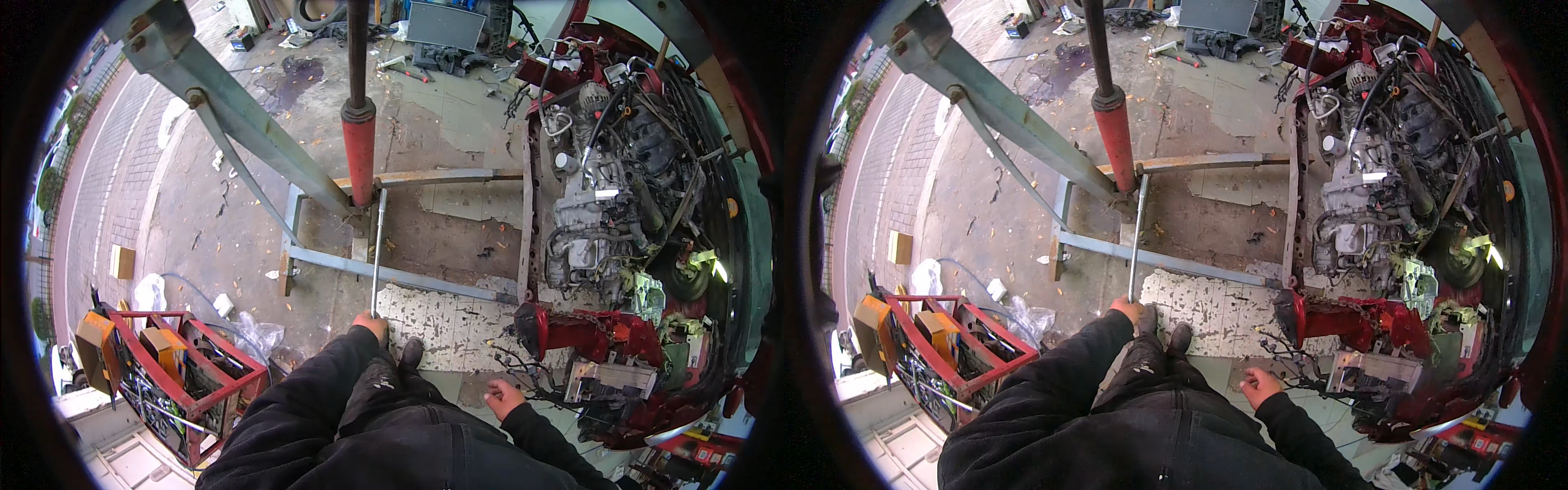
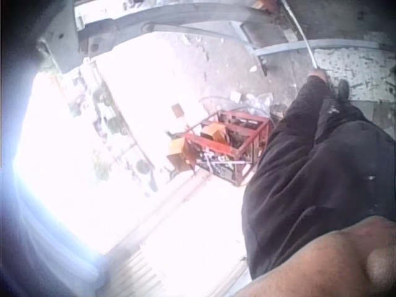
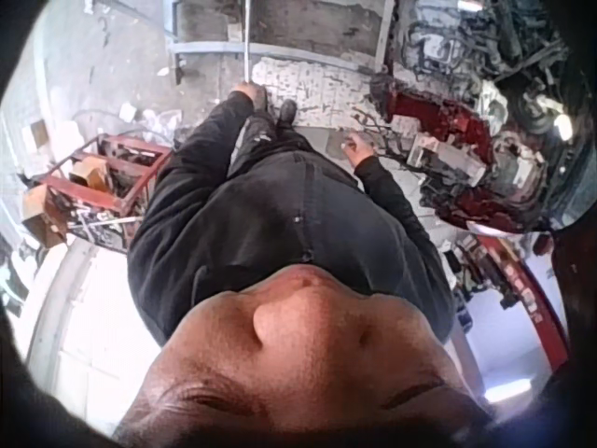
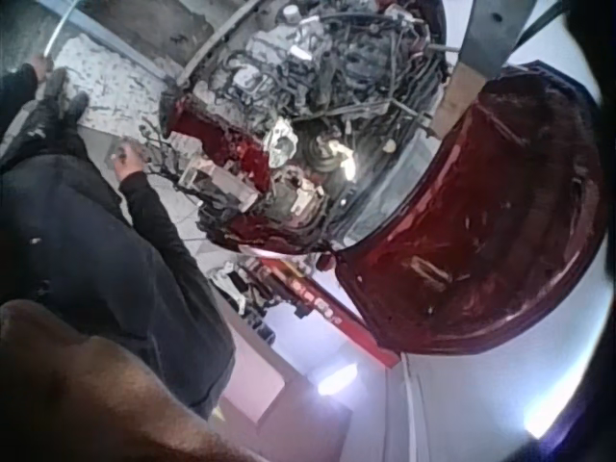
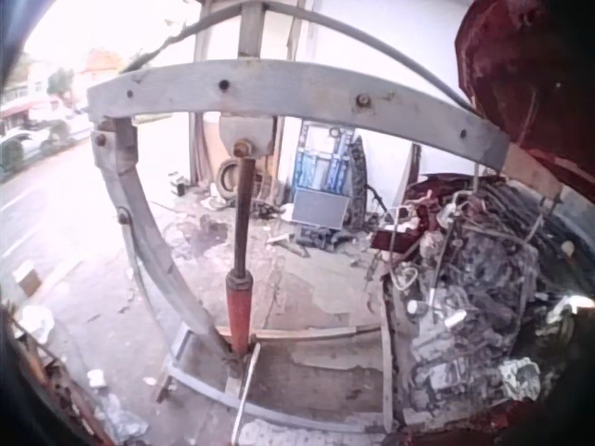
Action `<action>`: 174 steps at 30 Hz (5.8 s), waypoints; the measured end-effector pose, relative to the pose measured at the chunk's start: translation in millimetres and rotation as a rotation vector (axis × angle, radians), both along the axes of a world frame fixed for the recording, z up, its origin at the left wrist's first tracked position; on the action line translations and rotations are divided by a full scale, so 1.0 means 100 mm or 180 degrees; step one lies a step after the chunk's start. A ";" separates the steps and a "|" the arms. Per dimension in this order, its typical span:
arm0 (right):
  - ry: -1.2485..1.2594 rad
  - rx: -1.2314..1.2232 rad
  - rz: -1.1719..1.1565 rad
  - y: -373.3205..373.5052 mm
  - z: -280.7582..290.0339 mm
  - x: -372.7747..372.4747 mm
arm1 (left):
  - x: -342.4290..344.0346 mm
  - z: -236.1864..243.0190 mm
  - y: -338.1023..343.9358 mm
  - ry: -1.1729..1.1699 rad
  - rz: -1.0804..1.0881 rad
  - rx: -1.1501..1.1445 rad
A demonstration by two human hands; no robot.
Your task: The person retrieves a socket wrench from a tool cart and uses it to loosen bolts on a car engine. They then use a hydraulic engine hoist to lift the engine slightly while continuing to adjust components with the wrench.
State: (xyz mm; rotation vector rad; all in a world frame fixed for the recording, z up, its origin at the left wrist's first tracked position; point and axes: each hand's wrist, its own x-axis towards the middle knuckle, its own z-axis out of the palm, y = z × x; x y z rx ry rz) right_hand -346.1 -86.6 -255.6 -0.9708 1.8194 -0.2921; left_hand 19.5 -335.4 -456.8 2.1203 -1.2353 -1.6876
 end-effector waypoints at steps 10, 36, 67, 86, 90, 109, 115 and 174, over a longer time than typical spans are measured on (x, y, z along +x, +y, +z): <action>0.0147 0.0378 -0.0069 0.19 0.00 0.04 | -0.02 0.39 -0.21 0.0744 0.0457 0.0307; 0.3578 0.0020 -0.0096 -2.10 2.11 -5.55 | -0.48 1.46 -1.46 0.2263 0.0858 0.0557; 0.3738 -0.0765 0.1226 -2.13 0.12 -7.74 | -0.68 -1.17 -0.35 -0.0495 0.0391 -0.0887; 0.2771 -0.1511 -0.0946 -2.61 0.96 -5.25 | -0.72 -1.26 -0.29 -0.0335 0.0500 -0.0597; 0.2548 -0.1589 -0.1323 -2.66 0.94 -5.29 | -0.61 -1.37 -0.26 -0.0269 0.0522 -0.0562; 0.2420 -0.1987 -0.0671 -2.59 0.93 -5.72 | -0.59 -1.36 -0.33 -0.0685 0.0440 -0.0662; 0.2469 -0.1877 -0.0691 -2.55 1.01 -5.73 | -0.68 -1.24 -0.39 -0.0626 0.0588 -0.0439; 0.2025 -0.1478 -0.0840 -2.60 1.10 -5.84 | -0.33 -2.90 -0.21 -0.1554 -0.0355 -0.1171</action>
